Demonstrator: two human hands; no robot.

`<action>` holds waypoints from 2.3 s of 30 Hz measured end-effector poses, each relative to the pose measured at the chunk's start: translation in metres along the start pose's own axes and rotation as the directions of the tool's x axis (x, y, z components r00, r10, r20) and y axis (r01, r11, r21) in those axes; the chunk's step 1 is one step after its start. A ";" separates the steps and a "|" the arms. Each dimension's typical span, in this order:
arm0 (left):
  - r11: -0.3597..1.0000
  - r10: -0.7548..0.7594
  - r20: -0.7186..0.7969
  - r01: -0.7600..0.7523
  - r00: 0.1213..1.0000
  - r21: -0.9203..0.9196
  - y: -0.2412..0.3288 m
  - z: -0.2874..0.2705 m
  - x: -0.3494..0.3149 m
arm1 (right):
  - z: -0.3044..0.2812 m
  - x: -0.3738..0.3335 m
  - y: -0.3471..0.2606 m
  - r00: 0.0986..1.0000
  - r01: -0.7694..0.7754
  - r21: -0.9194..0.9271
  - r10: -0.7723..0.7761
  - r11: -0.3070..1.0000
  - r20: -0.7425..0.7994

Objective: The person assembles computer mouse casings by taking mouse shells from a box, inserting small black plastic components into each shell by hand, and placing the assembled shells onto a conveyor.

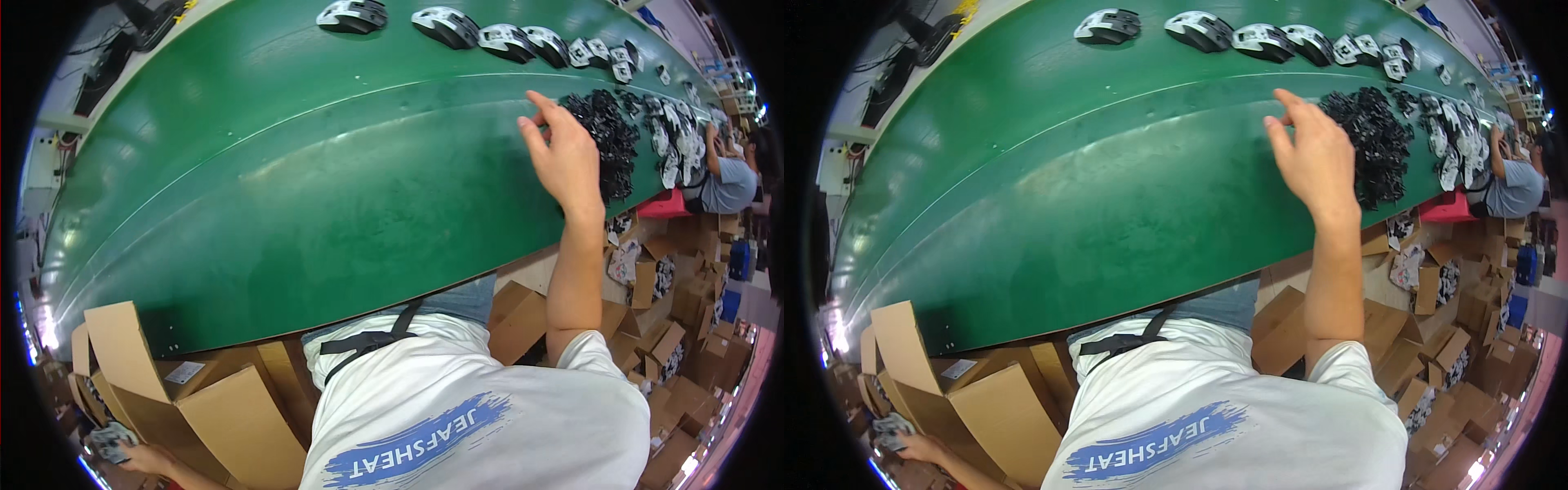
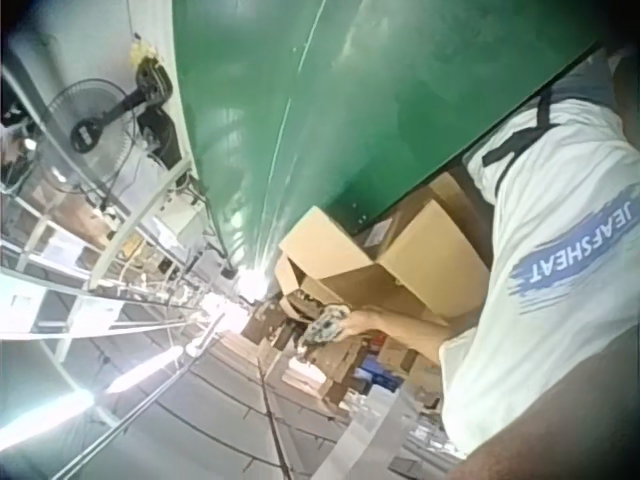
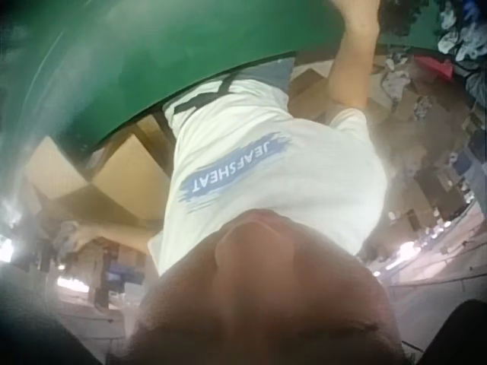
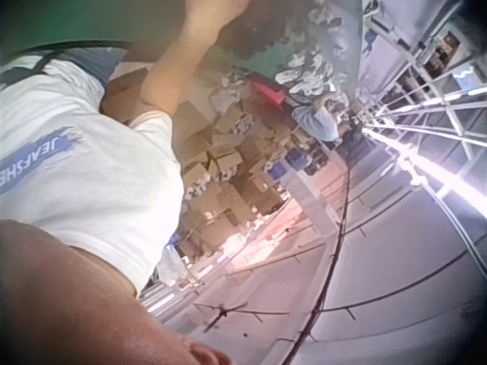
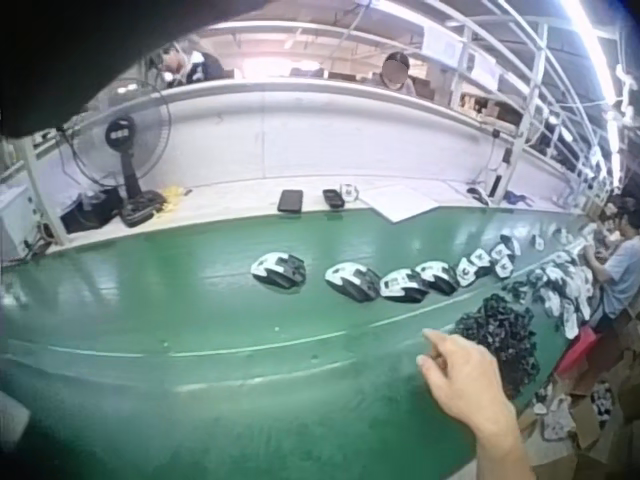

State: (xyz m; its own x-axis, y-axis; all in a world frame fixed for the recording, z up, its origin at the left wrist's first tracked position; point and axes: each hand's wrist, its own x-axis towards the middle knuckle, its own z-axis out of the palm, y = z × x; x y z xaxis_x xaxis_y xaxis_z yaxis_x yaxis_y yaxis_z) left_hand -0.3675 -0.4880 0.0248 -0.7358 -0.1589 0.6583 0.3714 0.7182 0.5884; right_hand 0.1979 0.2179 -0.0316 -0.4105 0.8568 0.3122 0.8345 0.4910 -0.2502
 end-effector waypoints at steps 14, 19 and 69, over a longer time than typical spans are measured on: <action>0.729 -0.570 0.691 -0.114 0.445 0.675 -0.116 -0.097 -0.094 | 0.008 0.006 0.037 0.986 0.160 -0.150 -0.164 0.976 -0.013; 0.759 -0.153 0.718 -0.384 0.679 0.526 -0.089 -0.051 0.027 | 0.019 0.006 0.022 0.998 0.063 0.087 -0.062 0.994 -0.015; 0.197 0.454 0.848 0.959 -0.272 0.202 0.424 0.221 -0.370 | 0.040 -0.077 -0.038 0.979 0.152 0.483 -0.200 0.862 0.049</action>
State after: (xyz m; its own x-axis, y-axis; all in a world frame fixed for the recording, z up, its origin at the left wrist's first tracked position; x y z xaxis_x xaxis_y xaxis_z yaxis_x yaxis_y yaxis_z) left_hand -0.0627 0.0247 -0.0734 -0.1115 0.9441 -0.3103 -0.7471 0.1263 0.6526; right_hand 0.1834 0.1394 -0.0829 -0.5867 0.7477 0.3110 0.4791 0.6301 -0.6111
